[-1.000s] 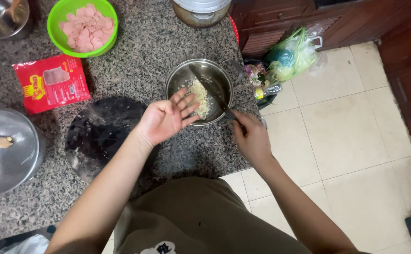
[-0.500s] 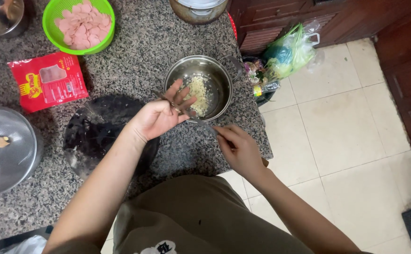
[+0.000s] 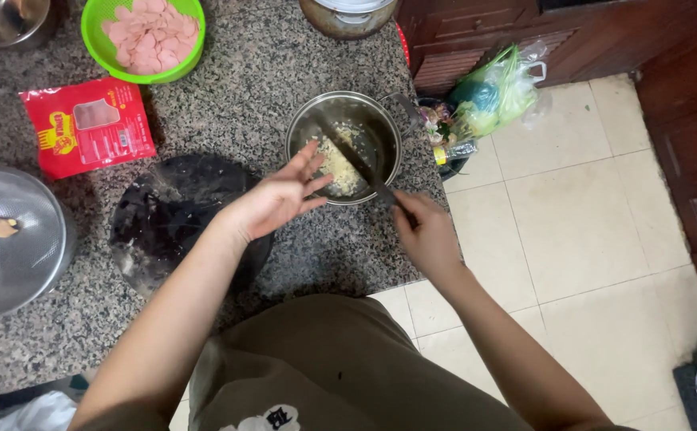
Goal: Peeling and slicing ginger on a cutting board.
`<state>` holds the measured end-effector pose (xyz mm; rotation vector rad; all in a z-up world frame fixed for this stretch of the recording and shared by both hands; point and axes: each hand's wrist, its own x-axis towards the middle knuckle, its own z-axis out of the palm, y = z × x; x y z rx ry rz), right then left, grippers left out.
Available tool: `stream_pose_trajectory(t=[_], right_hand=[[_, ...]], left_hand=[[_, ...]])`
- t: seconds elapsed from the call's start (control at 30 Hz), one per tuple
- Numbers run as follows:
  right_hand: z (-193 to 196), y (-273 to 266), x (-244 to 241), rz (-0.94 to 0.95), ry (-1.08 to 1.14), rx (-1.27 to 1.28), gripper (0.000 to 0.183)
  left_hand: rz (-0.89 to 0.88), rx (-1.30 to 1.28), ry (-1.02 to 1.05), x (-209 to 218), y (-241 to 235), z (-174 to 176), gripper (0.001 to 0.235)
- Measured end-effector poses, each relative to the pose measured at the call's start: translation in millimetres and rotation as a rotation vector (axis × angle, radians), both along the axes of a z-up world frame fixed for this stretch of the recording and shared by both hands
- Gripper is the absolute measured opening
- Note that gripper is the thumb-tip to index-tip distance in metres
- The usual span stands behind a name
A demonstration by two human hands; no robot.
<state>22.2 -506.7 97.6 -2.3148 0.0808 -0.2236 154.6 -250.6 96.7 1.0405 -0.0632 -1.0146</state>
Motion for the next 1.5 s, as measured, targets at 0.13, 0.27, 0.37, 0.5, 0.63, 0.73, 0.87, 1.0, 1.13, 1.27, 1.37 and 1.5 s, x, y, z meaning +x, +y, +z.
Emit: stream_pose_trajectory(t=[0.13,0.27,0.37,0.5,0.63,0.73,0.87,1.0,1.13,1.27,1.37,1.5], right_hand=[[21,2,-2,0.044,-0.010,0.007,0.026],[31,11,-4,0.164,-0.060,-0.103,0.026],[30,12,-3,0.124,0.045,-0.122,0.027],[13,0,1,0.040,0.015,-0.087,0.028],[17,3,-1,-0.059,0.136,-0.009,0.026],[25,7,-5,-0.048,0.146,-0.026,0.028],[34,15,-11,0.045,0.108,-0.012,0.027],[29,16,-15,0.089,0.046,-0.051,0.024],[22,14,-14,0.090,0.051,-0.038,0.025],[10,4,-11,-0.039,0.186,-0.083,0.029],[8,1,-12,-0.081,0.160,-0.164,0.032],[18,5,-12,-0.076,-0.041,-0.438,0.050]], left_hand=[[-0.116,0.393,-0.204,-1,-3,-44,0.108],[-0.150,0.747,-0.818,-1,-7,-46,0.091],[-0.186,0.800,-0.833,-5,-13,-20,0.093],[-0.206,0.822,-0.752,-13,-16,25,0.095],[-0.050,0.591,-0.551,-11,-15,-4,0.090],[0.143,0.375,-0.431,-10,-11,-13,0.093],[0.011,0.701,-0.849,-17,-7,10,0.102],[-0.054,0.922,-1.077,-17,-7,8,0.106],[-0.064,0.956,-1.114,-22,-6,7,0.107],[-0.057,0.973,-1.114,-25,-6,18,0.102],[-0.020,1.092,-1.214,-29,-7,18,0.090],[-0.023,1.158,-1.622,-48,-28,17,0.071]])
